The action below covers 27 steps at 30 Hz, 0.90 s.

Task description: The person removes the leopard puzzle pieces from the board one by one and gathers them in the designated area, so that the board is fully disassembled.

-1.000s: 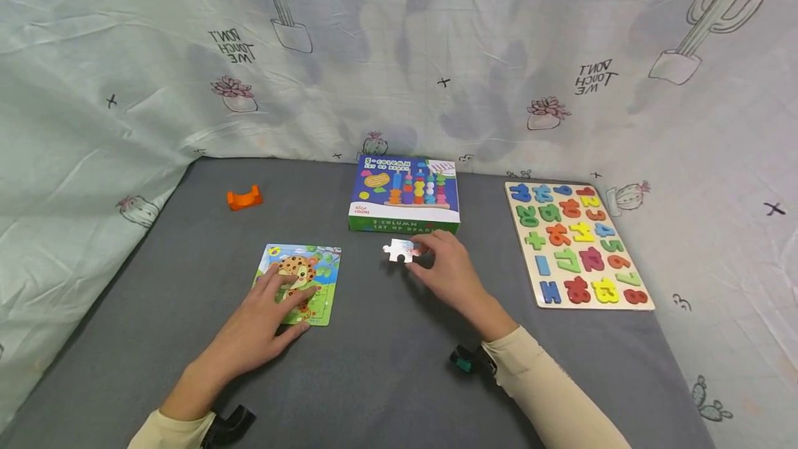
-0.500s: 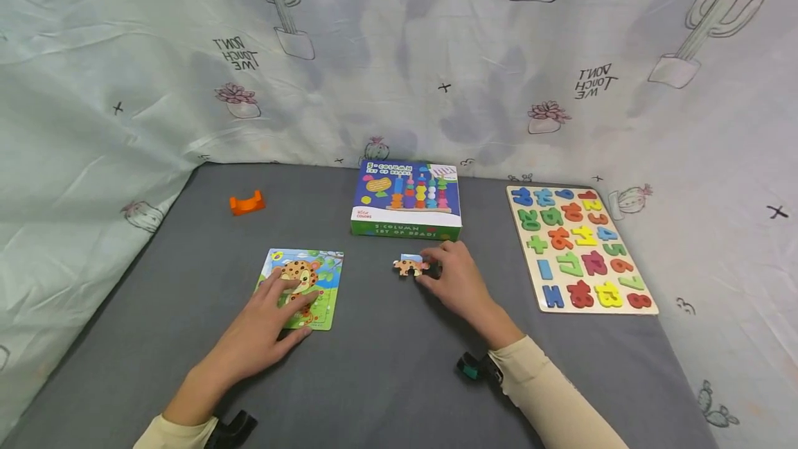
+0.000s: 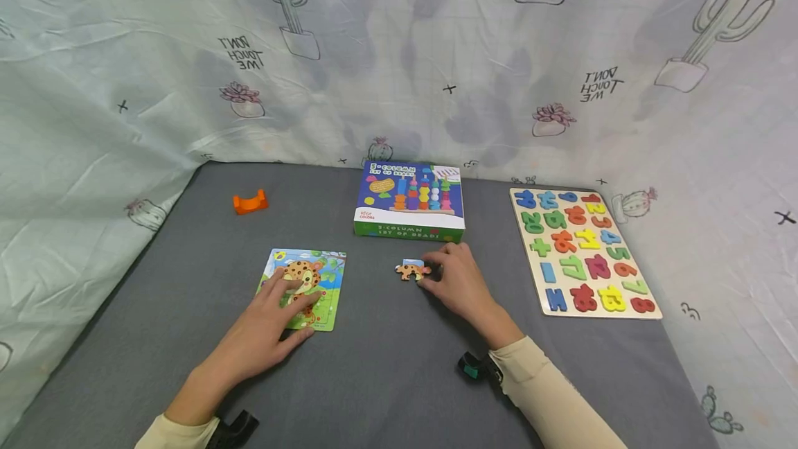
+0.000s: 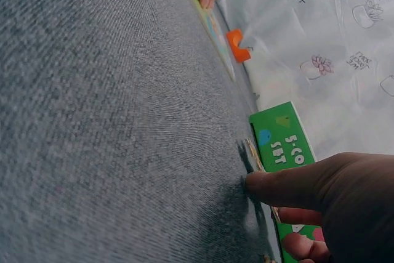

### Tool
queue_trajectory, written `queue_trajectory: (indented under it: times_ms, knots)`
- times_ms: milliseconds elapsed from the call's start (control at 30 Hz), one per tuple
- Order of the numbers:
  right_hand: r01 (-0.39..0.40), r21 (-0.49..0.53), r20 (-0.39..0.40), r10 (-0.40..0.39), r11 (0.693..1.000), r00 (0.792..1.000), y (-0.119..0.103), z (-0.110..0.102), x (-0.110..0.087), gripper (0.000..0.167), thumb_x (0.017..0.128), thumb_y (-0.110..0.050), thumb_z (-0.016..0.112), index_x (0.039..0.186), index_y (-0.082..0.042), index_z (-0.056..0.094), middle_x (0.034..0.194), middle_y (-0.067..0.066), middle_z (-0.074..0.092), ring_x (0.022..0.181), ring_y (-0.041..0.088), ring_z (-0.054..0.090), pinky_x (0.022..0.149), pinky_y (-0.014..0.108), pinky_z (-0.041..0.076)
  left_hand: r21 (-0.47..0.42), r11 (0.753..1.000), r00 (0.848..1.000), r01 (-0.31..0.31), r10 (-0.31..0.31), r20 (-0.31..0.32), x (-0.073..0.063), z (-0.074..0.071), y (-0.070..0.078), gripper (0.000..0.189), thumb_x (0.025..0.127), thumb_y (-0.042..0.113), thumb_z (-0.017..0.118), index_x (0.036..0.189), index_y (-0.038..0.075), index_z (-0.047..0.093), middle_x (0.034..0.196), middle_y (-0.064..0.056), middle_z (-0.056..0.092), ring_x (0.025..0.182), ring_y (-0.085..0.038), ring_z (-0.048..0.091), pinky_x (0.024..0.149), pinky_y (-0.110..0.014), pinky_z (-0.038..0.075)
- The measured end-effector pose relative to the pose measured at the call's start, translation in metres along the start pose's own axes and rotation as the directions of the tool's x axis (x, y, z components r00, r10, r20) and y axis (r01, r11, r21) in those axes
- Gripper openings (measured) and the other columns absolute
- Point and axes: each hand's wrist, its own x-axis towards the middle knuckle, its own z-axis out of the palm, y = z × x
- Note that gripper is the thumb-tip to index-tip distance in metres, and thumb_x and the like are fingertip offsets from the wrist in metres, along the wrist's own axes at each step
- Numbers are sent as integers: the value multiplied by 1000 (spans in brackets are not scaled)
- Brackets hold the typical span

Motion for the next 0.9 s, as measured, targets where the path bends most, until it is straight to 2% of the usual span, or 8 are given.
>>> queue_trajectory:
  times_ms: [367, 567, 900]
  knots:
    - [-22, -31, 5, 23, 999, 1000, 1, 0, 2, 47, 85, -25, 96, 126, -8, 82, 107, 8, 65, 94, 27, 53, 80, 49, 48, -10, 1000, 1000, 16, -16, 14, 3, -1, 0, 56, 94, 33, 88, 145, 20, 71, 140, -20, 56, 152, -57, 32, 115, -70, 41]
    - [-27, -37, -3, 27, 999, 1000, -2, 2, 2, 42, 87, -24, 95, 123, -9, 83, 107, 9, 65, 93, 27, 53, 81, 51, 45, -11, 1000, 1000, 16, -15, 4, 1, 0, -2, 57, 93, 33, 89, 146, 20, 71, 140, -19, 56, 152, -56, 32, 117, -70, 39]
    - [13, -30, -13, -14, 999, 1000, -2, -2, 3, 41, 87, -24, 95, 122, -6, 81, 108, 9, 66, 94, 27, 53, 79, 47, 47, -2, 1000, 1000, 12, -12, 17, 1, -2, 0, 56, 94, 34, 88, 145, 20, 71, 140, -19, 57, 151, -57, 35, 115, -69, 43]
